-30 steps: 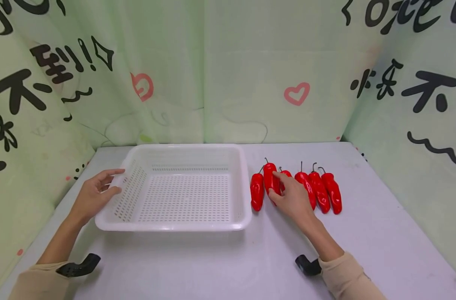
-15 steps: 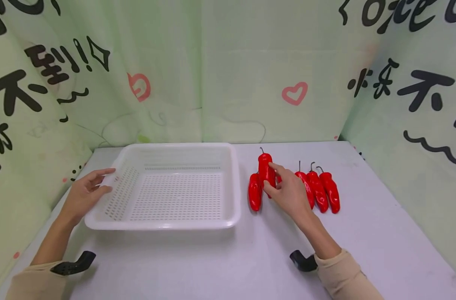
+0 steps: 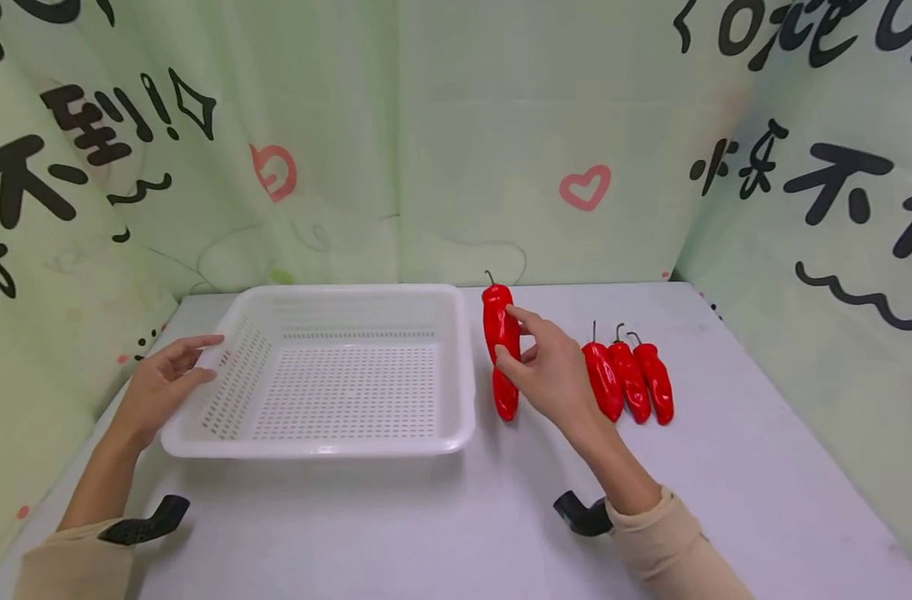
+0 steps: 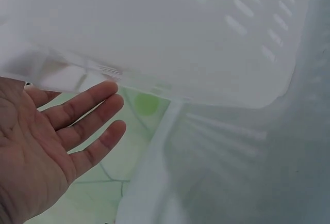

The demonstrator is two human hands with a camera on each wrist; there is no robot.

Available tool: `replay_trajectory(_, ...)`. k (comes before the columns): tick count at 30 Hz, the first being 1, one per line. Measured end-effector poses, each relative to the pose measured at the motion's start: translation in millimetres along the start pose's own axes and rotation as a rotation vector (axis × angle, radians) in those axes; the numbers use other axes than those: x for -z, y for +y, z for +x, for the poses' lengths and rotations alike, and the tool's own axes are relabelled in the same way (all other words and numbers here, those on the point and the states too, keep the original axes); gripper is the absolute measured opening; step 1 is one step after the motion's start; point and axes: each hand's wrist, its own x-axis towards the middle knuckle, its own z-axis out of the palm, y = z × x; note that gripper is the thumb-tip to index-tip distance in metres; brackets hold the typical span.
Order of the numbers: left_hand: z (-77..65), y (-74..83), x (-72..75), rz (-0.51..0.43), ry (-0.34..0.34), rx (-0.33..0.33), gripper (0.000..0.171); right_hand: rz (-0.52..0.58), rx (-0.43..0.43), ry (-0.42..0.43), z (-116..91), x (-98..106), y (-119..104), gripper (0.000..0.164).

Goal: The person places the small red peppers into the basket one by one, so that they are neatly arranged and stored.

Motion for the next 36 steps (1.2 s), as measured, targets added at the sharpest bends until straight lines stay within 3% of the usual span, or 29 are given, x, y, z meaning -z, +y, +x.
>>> replay_trajectory(21, 0.2, -2.4, -1.1, -0.031, 0.01, -0.053, 0.042, 0.176, 0.065, -0.129, 24, -30, -75, 0.063)
replay_trajectory(36, -0.4, 1.5, -3.8, -0.035, 0.028, -0.057, 0.041, 0.275, 0.079, -0.246, 42, -66, -104, 0.061)
